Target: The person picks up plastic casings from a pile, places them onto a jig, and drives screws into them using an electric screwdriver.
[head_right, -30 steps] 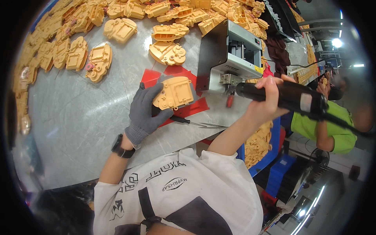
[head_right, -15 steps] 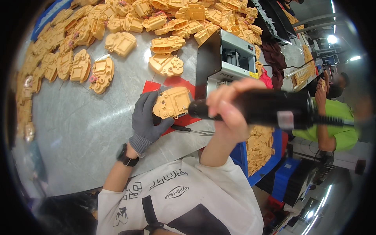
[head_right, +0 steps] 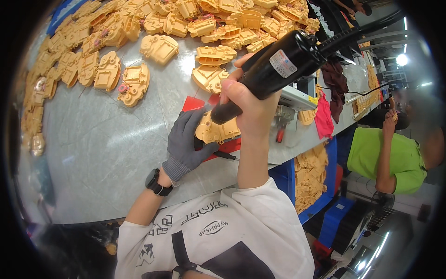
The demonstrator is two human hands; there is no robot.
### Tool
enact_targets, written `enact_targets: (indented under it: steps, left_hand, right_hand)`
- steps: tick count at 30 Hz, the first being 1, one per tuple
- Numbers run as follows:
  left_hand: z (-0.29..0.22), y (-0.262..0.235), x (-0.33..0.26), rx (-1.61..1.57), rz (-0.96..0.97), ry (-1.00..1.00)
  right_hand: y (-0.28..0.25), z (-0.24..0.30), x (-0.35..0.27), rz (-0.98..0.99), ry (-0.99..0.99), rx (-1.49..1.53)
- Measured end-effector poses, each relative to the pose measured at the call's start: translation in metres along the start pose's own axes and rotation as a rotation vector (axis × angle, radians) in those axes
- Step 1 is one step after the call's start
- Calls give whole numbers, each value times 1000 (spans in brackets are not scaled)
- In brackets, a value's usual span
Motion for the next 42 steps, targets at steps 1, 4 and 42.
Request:
enact_targets:
  steps: [1, 4, 42]
  left_hand:
    - [0, 0, 0, 0, 0, -1]
    - [-2, -1, 0, 1, -2, 0]
    - [0, 3, 2, 69, 72, -19]
  right_hand:
    - [0, 0, 0, 0, 1, 0]
    - [-2, -1, 1, -12, -7, -18]
    - [0, 9, -1, -44, -87, -79]
Point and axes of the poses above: each hand's wrist, its own x-axis towards the middle knuckle, its own y-axis out of the palm, z = x × y, the point moved 7 cm from there along x, towards the middle knuckle, and after that the axes turned 11 degrees about -y, right-handed, at the moved point
